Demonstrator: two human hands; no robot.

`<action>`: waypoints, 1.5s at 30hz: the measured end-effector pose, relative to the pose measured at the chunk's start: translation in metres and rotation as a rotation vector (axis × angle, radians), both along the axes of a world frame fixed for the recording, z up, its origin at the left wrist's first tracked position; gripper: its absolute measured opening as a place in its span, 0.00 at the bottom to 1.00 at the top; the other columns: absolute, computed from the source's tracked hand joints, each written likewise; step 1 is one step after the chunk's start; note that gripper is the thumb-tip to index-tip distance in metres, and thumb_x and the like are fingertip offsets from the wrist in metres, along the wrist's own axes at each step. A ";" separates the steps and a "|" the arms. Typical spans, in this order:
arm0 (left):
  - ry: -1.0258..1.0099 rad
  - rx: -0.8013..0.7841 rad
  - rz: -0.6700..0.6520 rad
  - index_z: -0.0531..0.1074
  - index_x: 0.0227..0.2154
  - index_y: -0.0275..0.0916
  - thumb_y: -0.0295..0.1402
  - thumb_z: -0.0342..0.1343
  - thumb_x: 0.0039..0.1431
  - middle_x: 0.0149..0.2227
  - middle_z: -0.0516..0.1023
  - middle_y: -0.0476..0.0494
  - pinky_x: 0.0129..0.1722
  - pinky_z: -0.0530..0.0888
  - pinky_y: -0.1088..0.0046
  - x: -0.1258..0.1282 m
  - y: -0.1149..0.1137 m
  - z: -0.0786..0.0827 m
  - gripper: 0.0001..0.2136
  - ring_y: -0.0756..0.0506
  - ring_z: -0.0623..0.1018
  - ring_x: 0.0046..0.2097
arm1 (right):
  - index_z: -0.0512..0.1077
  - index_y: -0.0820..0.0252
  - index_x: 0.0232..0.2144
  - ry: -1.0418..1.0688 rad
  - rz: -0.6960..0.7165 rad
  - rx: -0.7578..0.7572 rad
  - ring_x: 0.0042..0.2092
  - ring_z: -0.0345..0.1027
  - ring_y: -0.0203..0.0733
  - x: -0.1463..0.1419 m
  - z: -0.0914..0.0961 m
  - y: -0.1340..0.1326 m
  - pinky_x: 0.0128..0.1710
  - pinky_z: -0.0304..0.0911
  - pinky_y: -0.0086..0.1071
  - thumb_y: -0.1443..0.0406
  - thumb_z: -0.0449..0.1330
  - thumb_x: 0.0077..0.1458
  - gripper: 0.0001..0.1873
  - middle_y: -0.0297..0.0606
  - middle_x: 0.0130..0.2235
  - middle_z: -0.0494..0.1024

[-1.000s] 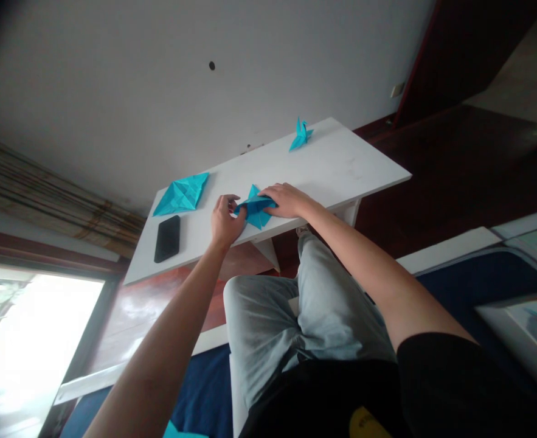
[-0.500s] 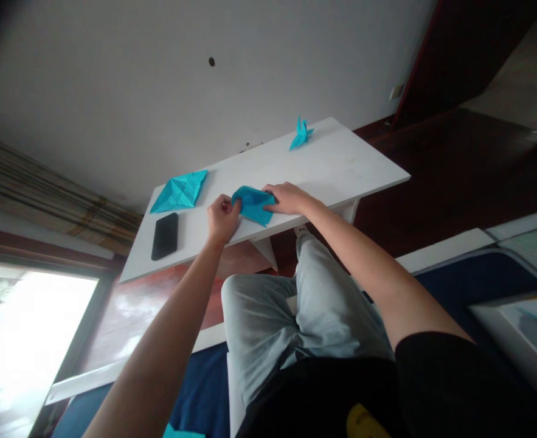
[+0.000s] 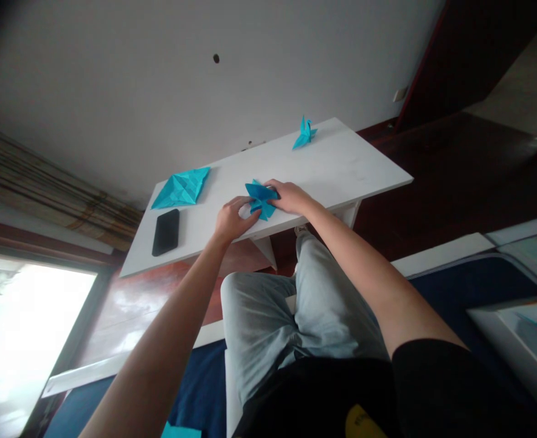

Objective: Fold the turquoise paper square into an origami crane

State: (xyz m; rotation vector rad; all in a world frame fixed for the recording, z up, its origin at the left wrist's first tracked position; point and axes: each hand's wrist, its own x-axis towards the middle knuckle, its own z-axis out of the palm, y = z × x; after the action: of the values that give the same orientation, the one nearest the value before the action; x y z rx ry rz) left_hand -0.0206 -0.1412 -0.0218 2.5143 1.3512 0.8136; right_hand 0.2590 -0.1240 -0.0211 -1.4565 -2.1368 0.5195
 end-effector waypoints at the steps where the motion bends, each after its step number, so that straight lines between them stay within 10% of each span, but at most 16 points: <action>1: 0.010 -0.005 0.012 0.91 0.67 0.42 0.38 0.74 0.79 0.69 0.95 0.32 0.74 0.86 0.52 0.001 -0.001 0.001 0.19 0.29 0.93 0.70 | 0.80 0.55 0.79 -0.006 -0.007 0.009 0.69 0.91 0.69 0.000 -0.001 0.000 0.66 0.80 0.51 0.61 0.72 0.75 0.34 0.53 0.71 0.94; 8: 0.148 0.006 0.159 0.93 0.62 0.42 0.38 0.70 0.82 0.68 0.96 0.33 0.78 0.82 0.47 0.009 0.000 0.005 0.14 0.27 0.91 0.72 | 0.81 0.63 0.77 -0.230 -0.079 0.115 0.67 0.90 0.77 -0.006 -0.003 0.003 0.68 0.79 0.58 0.53 0.72 0.76 0.36 0.64 0.68 0.94; 15: 0.144 0.021 0.354 0.90 0.53 0.43 0.31 0.69 0.78 0.59 0.95 0.32 0.71 0.84 0.44 0.008 -0.002 0.010 0.07 0.26 0.91 0.67 | 0.85 0.55 0.76 -0.168 0.066 0.153 0.76 0.85 0.74 -0.002 -0.008 0.002 0.78 0.73 0.62 0.45 0.75 0.73 0.38 0.54 0.75 0.91; 30: 0.163 -0.122 0.063 0.76 0.88 0.44 0.39 0.66 0.80 0.85 0.82 0.32 0.87 0.74 0.39 0.003 0.005 0.005 0.37 0.24 0.77 0.87 | 0.88 0.55 0.66 -0.204 0.040 0.070 0.76 0.82 0.77 -0.009 0.007 -0.003 0.80 0.73 0.64 0.43 0.78 0.71 0.32 0.57 0.74 0.91; 45: -0.272 -0.267 0.206 0.97 0.61 0.41 0.18 0.63 0.66 0.62 0.99 0.38 0.74 0.89 0.55 0.004 0.018 -0.001 0.27 0.32 0.96 0.68 | 0.74 0.60 0.87 -0.157 0.166 0.127 0.85 0.72 0.79 -0.006 -0.002 -0.009 0.85 0.62 0.66 0.41 0.79 0.69 0.56 0.60 0.85 0.80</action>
State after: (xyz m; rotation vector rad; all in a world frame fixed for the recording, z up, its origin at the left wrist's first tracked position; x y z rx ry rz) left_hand -0.0169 -0.1231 -0.0228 2.0074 1.5236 0.9071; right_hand 0.2530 -0.1332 -0.0232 -1.2957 -2.3814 0.3303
